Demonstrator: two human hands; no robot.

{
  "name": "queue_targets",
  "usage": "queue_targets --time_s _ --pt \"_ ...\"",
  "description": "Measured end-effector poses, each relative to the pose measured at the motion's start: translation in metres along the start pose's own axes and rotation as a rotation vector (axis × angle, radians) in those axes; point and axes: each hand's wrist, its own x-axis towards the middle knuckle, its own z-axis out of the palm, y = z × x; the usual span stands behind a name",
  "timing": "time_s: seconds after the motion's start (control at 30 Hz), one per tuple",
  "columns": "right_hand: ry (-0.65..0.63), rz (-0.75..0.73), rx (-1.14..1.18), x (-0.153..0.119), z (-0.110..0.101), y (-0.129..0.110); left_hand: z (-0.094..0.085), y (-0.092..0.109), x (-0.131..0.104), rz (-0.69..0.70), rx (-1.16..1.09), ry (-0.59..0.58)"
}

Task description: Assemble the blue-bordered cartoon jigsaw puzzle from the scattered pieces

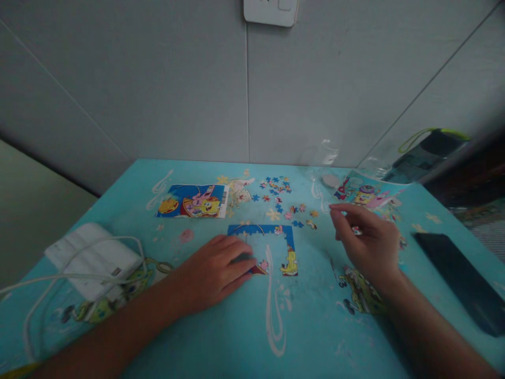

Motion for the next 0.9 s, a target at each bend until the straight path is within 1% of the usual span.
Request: queue_targets --time_s 0.07,0.13,0.2,0.3,0.47,0.53,0.6,0.73,0.9 --pt "-0.177 -0.108 0.014 -0.002 0.001 0.002 0.000 0.003 0.002 0.008 -0.007 -0.023" --pt "-0.366 -0.218 0.042 -0.003 0.002 0.004 0.000 0.004 0.003 0.007 0.002 -0.014" --pt "-0.507 -0.274 0.066 -0.004 0.003 0.004 0.001 0.004 0.004 0.004 0.013 -0.005" --pt "-0.637 -0.283 0.079 -0.004 0.004 0.000 0.003 0.003 0.003 0.009 0.025 0.001" --pt "-0.846 -0.278 0.050 -0.004 0.006 -0.009 0.006 0.003 0.001 0.015 0.049 -0.033" --pt "-0.901 -0.271 0.048 -0.004 0.007 -0.011 0.006 0.004 0.001 0.008 0.052 -0.043" --pt "-0.930 -0.263 0.059 -0.005 0.007 -0.014 0.005 0.004 0.002 0.004 0.055 -0.051" --pt "-0.949 -0.271 0.082 -0.006 0.008 -0.020 0.004 0.003 0.001 0.005 0.053 -0.060" --pt "-0.962 -0.260 0.038 -0.008 0.011 -0.021 0.004 0.003 0.001 0.009 0.050 -0.052"
